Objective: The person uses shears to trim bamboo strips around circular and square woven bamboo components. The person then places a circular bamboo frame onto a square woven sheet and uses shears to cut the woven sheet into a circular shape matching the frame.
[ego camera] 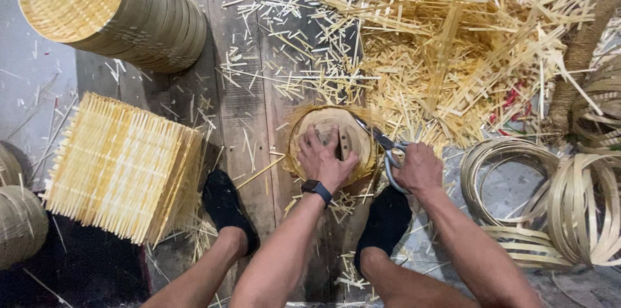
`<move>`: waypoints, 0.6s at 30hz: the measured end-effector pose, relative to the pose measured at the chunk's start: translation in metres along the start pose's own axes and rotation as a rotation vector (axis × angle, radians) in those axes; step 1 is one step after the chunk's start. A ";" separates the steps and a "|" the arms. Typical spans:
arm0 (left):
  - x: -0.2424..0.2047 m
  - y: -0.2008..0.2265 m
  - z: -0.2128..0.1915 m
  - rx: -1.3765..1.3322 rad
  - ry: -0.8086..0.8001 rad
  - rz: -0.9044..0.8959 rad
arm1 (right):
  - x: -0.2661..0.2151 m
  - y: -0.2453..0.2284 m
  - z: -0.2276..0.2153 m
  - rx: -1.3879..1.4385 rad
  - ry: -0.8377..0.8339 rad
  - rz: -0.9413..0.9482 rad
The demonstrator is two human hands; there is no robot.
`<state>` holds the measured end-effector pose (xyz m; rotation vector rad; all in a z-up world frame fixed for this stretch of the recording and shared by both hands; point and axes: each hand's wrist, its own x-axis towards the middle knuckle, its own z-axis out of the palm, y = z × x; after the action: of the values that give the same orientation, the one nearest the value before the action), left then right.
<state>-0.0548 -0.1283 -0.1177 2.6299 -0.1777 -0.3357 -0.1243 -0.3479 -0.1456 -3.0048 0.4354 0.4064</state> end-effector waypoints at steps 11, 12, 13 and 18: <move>0.009 -0.014 -0.004 0.091 -0.083 0.183 | 0.034 0.010 0.010 -0.050 -0.278 0.005; 0.012 -0.017 -0.007 0.083 -0.139 0.203 | 0.035 0.017 0.008 -0.035 -0.245 -0.038; 0.012 -0.021 -0.011 0.073 -0.196 0.218 | 0.034 0.028 0.003 -0.024 -0.217 -0.082; 0.014 -0.020 -0.017 0.088 -0.277 0.265 | 0.040 0.011 -0.024 -0.149 -0.197 -0.136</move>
<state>-0.0352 -0.1057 -0.1158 2.5917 -0.6393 -0.6094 -0.0848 -0.3721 -0.1339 -3.0693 0.1917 0.7442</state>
